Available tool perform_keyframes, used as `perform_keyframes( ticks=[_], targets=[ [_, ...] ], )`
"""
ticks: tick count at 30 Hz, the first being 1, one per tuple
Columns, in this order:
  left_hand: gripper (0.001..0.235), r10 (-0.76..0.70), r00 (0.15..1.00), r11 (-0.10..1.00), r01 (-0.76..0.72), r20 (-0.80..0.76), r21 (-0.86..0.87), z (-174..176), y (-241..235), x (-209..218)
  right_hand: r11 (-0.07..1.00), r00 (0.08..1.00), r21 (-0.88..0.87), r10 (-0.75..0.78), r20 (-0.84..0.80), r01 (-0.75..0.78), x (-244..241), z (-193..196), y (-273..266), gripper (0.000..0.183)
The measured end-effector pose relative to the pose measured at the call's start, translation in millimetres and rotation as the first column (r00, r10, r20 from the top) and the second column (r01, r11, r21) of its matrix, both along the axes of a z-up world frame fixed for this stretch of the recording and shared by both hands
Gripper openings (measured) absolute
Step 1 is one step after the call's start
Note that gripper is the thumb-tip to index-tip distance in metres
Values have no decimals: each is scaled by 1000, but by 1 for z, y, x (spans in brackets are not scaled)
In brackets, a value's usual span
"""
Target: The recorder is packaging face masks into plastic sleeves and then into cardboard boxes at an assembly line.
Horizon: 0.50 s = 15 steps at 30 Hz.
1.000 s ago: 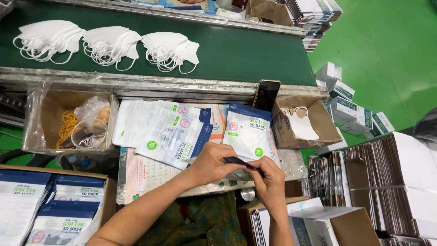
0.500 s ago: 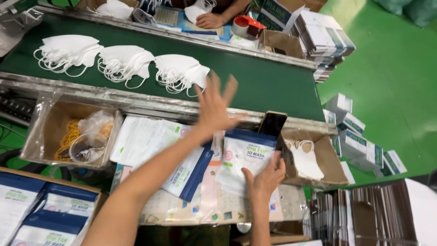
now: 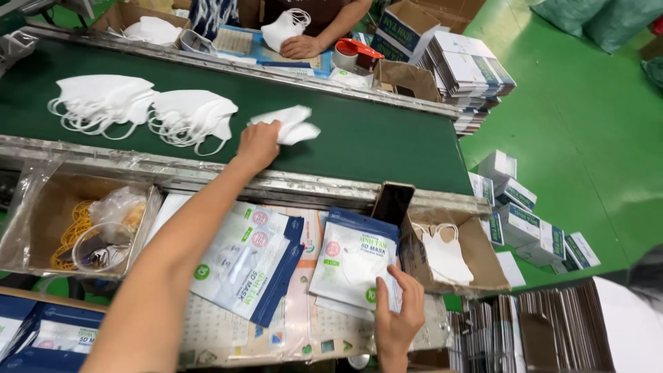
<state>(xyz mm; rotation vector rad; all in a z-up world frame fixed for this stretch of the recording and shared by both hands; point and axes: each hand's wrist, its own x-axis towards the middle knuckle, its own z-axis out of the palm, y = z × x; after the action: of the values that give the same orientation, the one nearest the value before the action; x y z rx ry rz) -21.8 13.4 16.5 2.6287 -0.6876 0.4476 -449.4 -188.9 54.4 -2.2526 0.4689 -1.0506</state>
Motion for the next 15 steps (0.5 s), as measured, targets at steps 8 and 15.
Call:
perform_keyframes(
  ticks=[8,15],
  targets=[
    [35,-831,421,477,205,-363,-855,63,7,-242,727,818,378,490,300,-574,34,73,3,81],
    [105,-916,318,275,52,-245,-960,47,69,-333,536,802,672,579,149,-512,-32,76,29,66]
  ],
)
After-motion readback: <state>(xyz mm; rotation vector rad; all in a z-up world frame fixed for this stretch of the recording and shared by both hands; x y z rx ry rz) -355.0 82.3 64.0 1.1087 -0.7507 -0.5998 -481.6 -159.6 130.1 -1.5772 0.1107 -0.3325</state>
